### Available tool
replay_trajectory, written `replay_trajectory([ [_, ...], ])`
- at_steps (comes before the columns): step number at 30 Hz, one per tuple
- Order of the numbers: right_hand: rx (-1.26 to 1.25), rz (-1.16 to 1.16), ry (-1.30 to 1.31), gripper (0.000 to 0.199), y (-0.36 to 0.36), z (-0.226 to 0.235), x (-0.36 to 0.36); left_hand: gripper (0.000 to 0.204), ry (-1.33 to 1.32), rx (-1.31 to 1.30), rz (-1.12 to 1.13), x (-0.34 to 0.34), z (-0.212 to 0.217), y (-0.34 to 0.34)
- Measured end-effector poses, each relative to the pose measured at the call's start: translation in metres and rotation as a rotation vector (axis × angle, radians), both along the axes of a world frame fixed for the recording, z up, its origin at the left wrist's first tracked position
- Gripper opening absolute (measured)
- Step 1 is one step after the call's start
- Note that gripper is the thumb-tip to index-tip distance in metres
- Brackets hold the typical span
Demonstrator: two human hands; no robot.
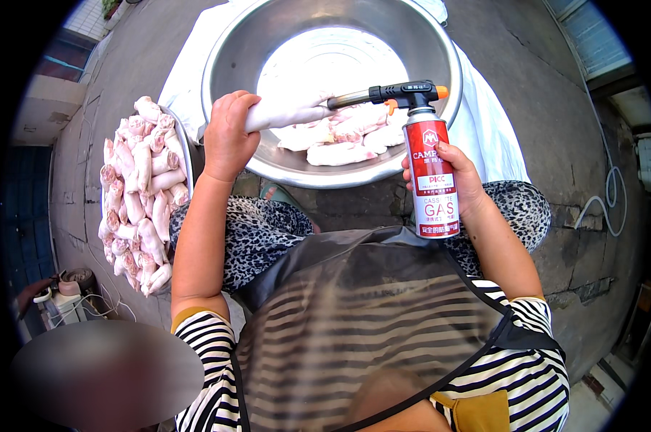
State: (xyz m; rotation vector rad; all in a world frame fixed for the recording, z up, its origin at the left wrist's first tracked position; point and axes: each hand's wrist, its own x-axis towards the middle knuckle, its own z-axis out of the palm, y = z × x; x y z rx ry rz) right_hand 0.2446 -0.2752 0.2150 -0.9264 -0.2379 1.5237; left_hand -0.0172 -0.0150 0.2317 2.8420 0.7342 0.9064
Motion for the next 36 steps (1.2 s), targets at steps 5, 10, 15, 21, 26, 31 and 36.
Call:
replay_trajectory([
  [5,0.000,-0.010,0.003,0.059,-0.001,-0.001,0.002,0.044,-0.005,0.001,-0.005,0.004,0.000,0.000],
  [10,-0.017,0.012,-0.024,0.057,0.009,0.002,-0.002,0.045,-0.015,0.006,0.048,-0.010,0.000,0.001],
  [15,0.024,-0.095,-0.107,0.056,-0.001,-0.004,0.002,0.040,-0.046,-0.113,0.122,-0.005,-0.006,0.020],
  [21,-0.074,-0.218,-0.108,0.058,0.003,-0.025,0.022,0.053,-0.158,-0.727,0.564,-0.067,-0.010,0.089],
  [26,-0.052,-0.270,-0.089,0.058,0.016,-0.017,0.021,0.042,-0.921,-1.291,0.678,-0.147,-0.021,0.129],
  [31,-0.103,-0.311,-0.099,0.063,0.030,-0.015,0.018,0.034,-1.293,-1.299,0.811,-0.258,-0.056,0.143],
  [36,-0.127,-0.327,-0.103,0.062,0.039,-0.029,0.028,0.057,-1.324,-0.943,0.975,-0.319,-0.056,0.164],
])
